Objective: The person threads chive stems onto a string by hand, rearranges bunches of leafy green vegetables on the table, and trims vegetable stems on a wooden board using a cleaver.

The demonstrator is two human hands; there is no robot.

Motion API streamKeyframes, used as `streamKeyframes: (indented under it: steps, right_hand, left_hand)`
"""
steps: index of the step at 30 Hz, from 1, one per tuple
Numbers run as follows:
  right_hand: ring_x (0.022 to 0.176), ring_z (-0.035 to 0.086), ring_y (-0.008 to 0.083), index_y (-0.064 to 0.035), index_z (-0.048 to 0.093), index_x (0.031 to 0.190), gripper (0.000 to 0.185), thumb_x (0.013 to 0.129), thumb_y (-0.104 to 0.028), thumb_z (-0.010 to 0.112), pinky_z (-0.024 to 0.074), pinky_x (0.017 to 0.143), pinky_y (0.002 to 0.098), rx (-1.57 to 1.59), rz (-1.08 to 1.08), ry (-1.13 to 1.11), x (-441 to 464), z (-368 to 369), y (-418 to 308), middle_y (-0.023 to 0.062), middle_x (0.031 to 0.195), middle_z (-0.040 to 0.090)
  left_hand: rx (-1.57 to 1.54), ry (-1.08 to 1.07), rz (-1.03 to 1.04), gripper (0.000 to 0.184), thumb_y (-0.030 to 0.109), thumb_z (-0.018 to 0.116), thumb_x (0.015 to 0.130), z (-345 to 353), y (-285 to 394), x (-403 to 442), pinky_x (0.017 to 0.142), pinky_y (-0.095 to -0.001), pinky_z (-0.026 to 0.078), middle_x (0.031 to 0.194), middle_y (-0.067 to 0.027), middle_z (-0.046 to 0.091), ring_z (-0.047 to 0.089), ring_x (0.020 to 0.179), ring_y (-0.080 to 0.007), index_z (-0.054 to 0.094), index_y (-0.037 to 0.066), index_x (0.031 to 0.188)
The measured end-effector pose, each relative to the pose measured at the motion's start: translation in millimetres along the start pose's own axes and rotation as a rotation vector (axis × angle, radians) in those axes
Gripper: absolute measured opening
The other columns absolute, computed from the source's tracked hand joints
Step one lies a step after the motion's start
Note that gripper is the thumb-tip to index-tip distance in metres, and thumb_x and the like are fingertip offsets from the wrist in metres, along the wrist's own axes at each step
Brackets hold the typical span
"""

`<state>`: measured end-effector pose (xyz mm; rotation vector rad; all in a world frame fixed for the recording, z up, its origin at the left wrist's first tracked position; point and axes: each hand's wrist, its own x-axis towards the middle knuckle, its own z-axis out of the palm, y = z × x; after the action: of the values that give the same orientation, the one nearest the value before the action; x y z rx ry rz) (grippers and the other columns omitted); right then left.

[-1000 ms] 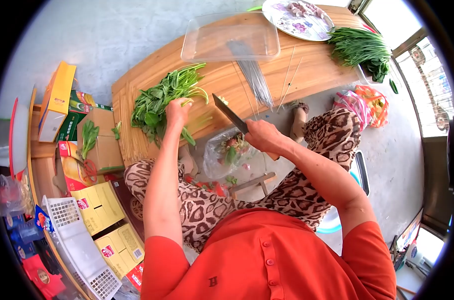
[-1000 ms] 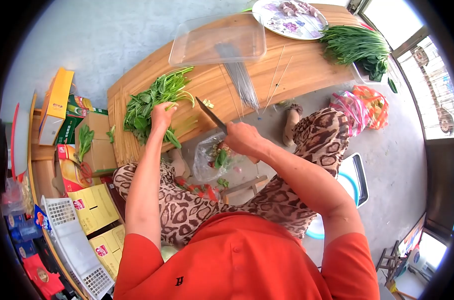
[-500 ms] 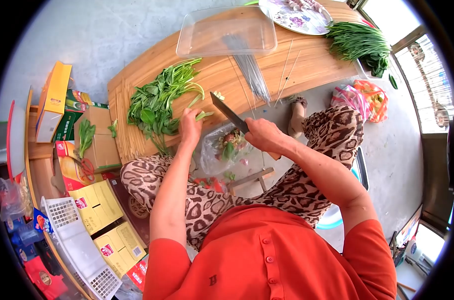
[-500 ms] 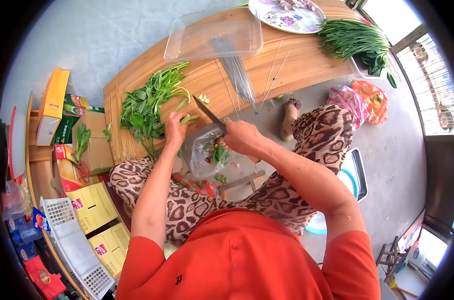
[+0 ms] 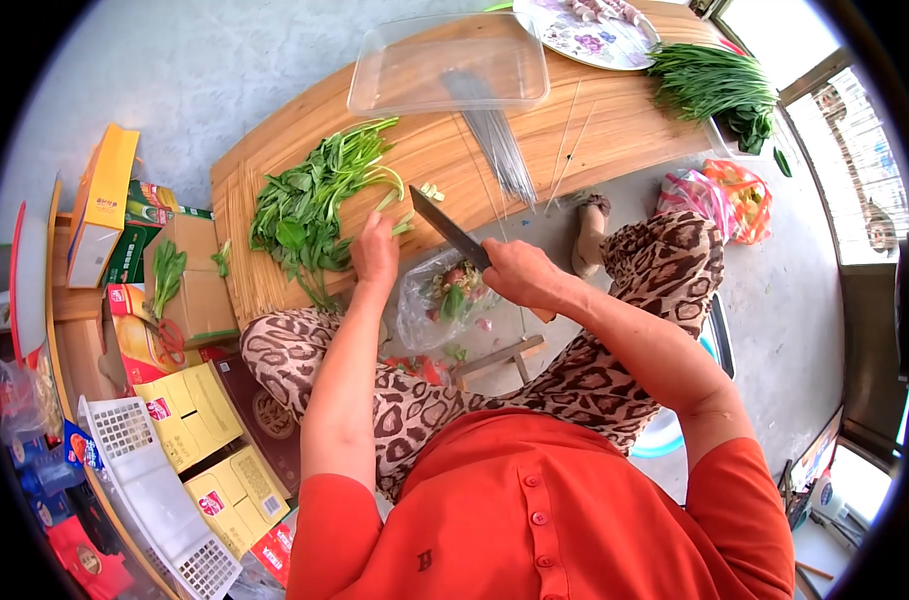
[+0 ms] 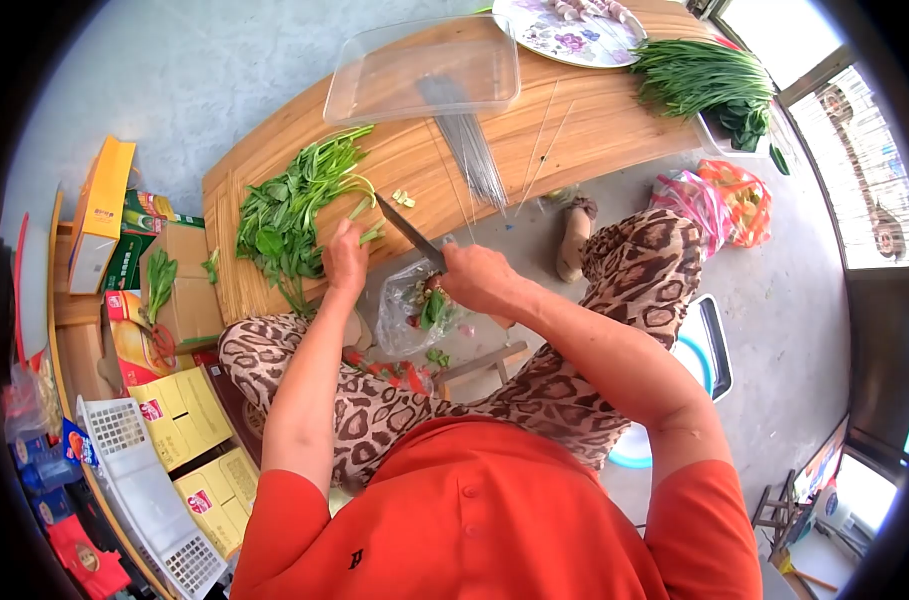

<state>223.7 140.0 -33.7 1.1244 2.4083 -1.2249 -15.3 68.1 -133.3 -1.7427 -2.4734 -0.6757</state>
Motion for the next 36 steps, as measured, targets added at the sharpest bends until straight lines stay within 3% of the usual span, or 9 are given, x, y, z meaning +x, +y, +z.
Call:
streamKeyframes:
  steps: [1,3,7,9,27,33,35,36]
  right_hand:
    - [0.092,0.061,0.0417,0.0005,0.054,0.102,0.036,0.086,-0.031,0.061,0.0477,0.079,0.0471,0.000,0.002,0.000,1,2,2,0.0237,0.091,0.065]
    - [0.076,0.060,0.0434,0.0017,0.051,0.098,0.024,0.083,-0.017,0.049,0.0470,0.072,0.0507,-0.022,-0.096,0.081,4,8,4,0.0238,0.075,0.062]
    - [0.077,0.061,0.0429,0.0022,0.051,0.099,0.025,0.083,-0.016,0.049,0.0473,0.072,0.0505,-0.064,-0.093,0.067,9,6,-2,0.0242,0.076,0.062]
    - [0.091,0.061,0.0416,0.0029,0.054,0.100,0.030,0.084,-0.022,0.055,0.0478,0.079,0.0473,-0.055,-0.019,-0.002,8,1,-11,0.0249,0.089,0.065]
    - [0.087,0.063,0.0411,0.0034,0.055,0.097,0.021,0.084,-0.011,0.048,0.0491,0.076,0.0482,-0.169,-0.055,0.024,19,10,-22,0.0245,0.088,0.065]
    - [0.088,0.064,0.0402,0.0040,0.055,0.097,0.021,0.083,-0.008,0.046,0.0501,0.077,0.0463,-0.171,-0.048,0.009,22,6,-30,0.0252,0.089,0.065]
    - [0.088,0.064,0.0403,0.0045,0.055,0.097,0.021,0.083,-0.008,0.046,0.0502,0.078,0.0460,-0.114,-0.004,-0.011,17,-4,-34,0.0259,0.089,0.065]
    - [0.088,0.064,0.0404,0.0050,0.055,0.096,0.021,0.083,-0.009,0.045,0.0502,0.078,0.0456,-0.063,0.041,-0.033,15,-8,-35,0.0266,0.089,0.065]
  left_hand:
    - [-0.022,-0.007,0.008,0.020,0.004,0.069,0.073,1,0,-1,0.069,-0.0422,0.050,0.091,-0.0076,0.060,0.062,0.083,-0.0333,0.065,0.011,0.091]
    - [-0.044,-0.016,0.016,0.021,0.004,0.069,0.073,2,-1,-1,0.069,-0.0414,0.050,0.093,-0.0072,0.060,0.062,0.085,-0.0329,0.066,0.012,0.091]
    - [-0.032,-0.019,0.046,0.018,0.002,0.066,0.072,4,0,-1,0.069,-0.0423,0.050,0.091,-0.0074,0.059,0.062,0.082,-0.0332,0.067,0.011,0.088]
    - [-0.037,-0.009,0.048,0.017,0.001,0.063,0.072,5,1,-1,0.069,-0.0431,0.050,0.089,-0.0082,0.058,0.061,0.081,-0.0331,0.067,0.010,0.085]
    - [-0.026,0.048,0.113,0.012,0.000,0.059,0.074,3,3,-1,0.067,-0.0443,0.050,0.086,-0.0107,0.057,0.061,0.079,-0.0349,0.064,0.007,0.083]
    - [0.036,0.114,0.073,0.013,0.007,0.059,0.079,-10,6,2,0.069,-0.0463,0.048,0.087,-0.0103,0.059,0.059,0.083,-0.0353,0.059,0.009,0.092]
    - [-0.092,0.156,-0.171,0.014,0.015,0.057,0.085,-13,0,6,0.069,-0.0464,0.046,0.087,-0.0114,0.059,0.058,0.083,-0.0353,0.056,0.009,0.098]
    - [-0.098,0.167,-0.195,0.015,0.021,0.055,0.090,-16,-3,6,0.068,-0.0460,0.045,0.090,-0.0133,0.061,0.059,0.084,-0.0358,0.054,0.010,0.100]
